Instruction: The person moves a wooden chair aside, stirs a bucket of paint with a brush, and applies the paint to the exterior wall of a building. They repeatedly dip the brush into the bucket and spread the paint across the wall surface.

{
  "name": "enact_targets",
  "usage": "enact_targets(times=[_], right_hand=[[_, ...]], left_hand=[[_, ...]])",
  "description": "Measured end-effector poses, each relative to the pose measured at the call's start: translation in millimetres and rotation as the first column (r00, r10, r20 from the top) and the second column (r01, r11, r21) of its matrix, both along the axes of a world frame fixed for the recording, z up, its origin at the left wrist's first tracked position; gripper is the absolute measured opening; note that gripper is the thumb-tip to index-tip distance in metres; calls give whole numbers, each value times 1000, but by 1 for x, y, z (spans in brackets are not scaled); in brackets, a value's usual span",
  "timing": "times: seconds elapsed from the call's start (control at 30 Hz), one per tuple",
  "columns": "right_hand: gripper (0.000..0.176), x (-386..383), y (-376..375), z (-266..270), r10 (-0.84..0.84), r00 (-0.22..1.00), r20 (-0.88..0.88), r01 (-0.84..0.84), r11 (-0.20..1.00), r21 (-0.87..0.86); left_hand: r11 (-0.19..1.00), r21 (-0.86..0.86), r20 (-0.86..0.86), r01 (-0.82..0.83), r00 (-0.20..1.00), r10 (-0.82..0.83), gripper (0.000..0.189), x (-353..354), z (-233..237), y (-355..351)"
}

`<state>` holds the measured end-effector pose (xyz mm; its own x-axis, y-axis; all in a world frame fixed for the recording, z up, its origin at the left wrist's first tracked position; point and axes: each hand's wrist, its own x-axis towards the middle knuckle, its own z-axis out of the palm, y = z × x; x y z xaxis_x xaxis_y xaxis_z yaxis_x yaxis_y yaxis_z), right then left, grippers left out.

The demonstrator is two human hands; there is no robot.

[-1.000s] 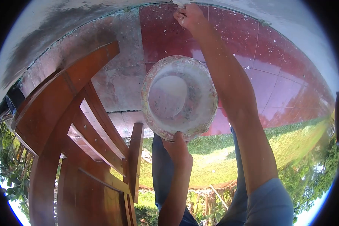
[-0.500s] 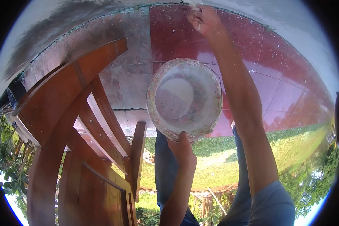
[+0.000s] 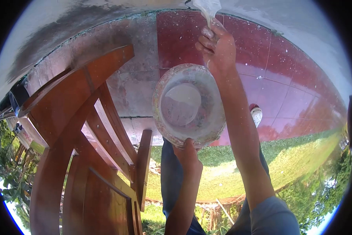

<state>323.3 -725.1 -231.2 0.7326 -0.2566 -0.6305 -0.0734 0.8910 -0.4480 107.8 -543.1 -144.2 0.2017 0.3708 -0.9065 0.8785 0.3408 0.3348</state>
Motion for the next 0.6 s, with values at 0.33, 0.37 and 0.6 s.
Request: enact_targets(times=[0.33,0.37,0.6], right_hand=[[10,14,-11,11,-10,999,45,9,1000,11],[10,6,-8,20,-6,998,55,6,1000,1],[14,18,20,-96,9,1000,-3,-9,894,-449]], left_hand=[[1000,-30,46,4,999,-2,70,-3,1,4],[999,-40,56,1,998,1,70,0,1,0],[1000,-25,43,-7,999,8,69,2,9,3]])
